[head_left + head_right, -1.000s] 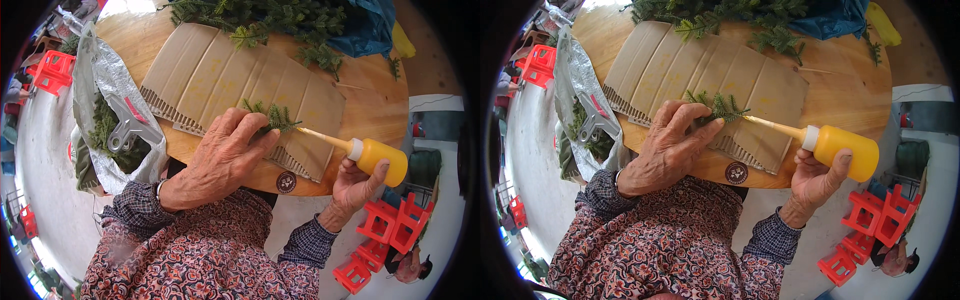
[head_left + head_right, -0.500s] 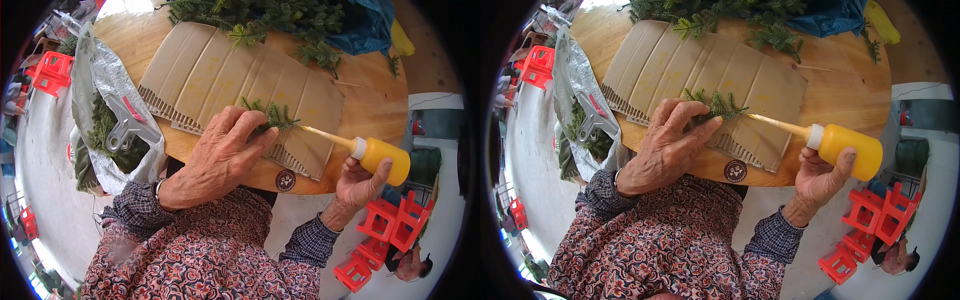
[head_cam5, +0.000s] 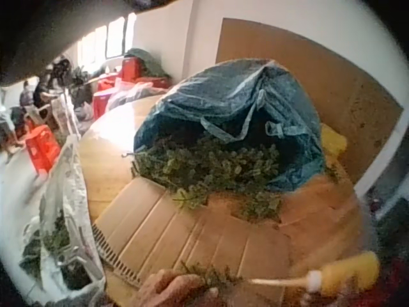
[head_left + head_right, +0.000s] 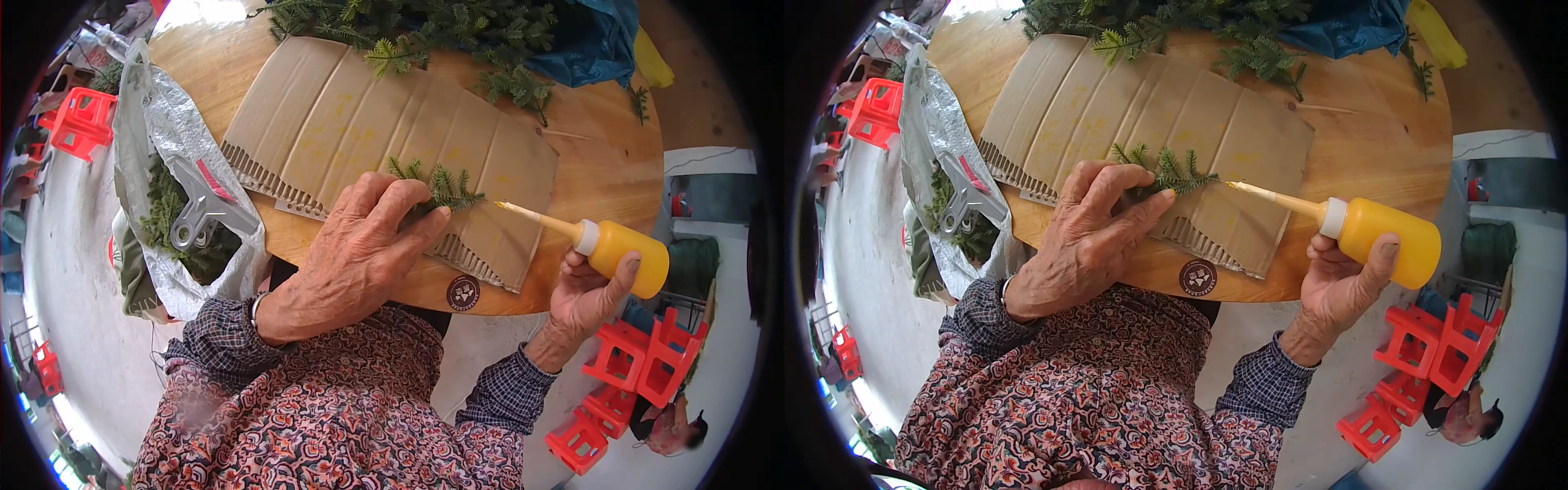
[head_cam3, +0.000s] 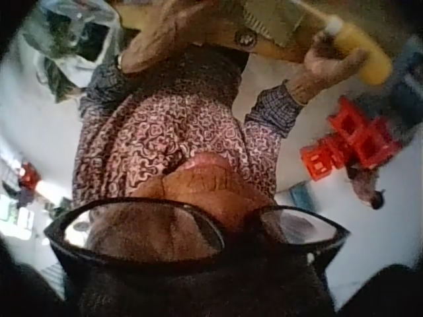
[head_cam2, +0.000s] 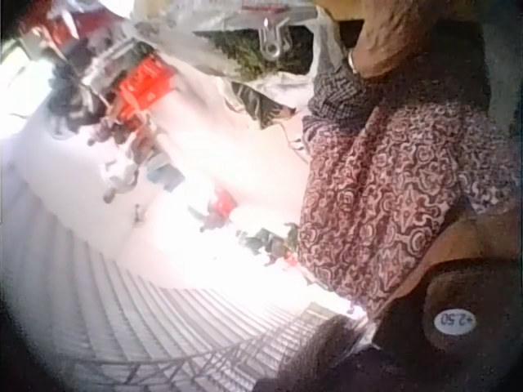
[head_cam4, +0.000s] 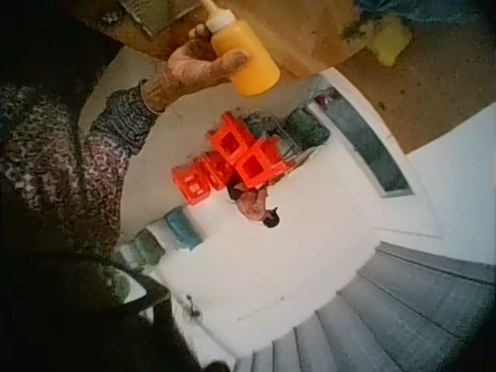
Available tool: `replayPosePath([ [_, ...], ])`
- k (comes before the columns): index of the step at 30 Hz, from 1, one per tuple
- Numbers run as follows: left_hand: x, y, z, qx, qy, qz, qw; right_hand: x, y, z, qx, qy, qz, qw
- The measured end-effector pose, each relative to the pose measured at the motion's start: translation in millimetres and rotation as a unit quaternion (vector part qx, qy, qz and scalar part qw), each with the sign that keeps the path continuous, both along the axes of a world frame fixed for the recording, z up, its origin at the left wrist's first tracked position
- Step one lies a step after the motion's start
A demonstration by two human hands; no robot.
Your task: Applying glue to artificial plant sprigs on a cardboard workspace using a squeeze bottle.
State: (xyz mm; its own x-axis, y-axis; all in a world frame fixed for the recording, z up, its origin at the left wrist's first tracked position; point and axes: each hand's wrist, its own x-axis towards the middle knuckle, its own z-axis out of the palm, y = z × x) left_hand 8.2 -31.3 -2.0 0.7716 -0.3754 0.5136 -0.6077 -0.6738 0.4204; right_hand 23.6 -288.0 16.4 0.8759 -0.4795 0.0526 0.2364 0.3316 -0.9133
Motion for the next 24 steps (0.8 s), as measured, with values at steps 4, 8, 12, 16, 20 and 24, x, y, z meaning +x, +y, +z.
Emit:
replayPosePath([
  [4,-0.3,-0.2,1.0,0.000,0.004,0.004,1.000,0.9,0.1,0.0,-0.005,-0.001,-0.001,1.000],
  [8,-0.4,-0.2,-0.6,0.000,0.014,0.005,1.000,-0.3,-0.1,0.1,0.014,-0.020,-0.008,1.000],
  [12,1.7,2.3,-4.1,-0.045,0.014,-0.011,0.999,-0.4,-5.8,-1.3,0.073,-0.023,0.002,0.997],
  [16,5.3,6.1,0.0,-0.079,-0.006,0.000,0.997,-0.4,-3.4,-8.7,0.111,-0.029,0.012,0.993],
  [20,-5.3,26.3,17.1,-0.116,-0.035,0.030,0.992,0.8,3.4,-10.2,0.128,-0.029,0.009,0.991],
  [24,-32.4,79.0,35.0,-0.087,-0.041,0.181,0.979,-0.6,6.0,-7.2,0.120,-0.009,-0.021,0.992],
])
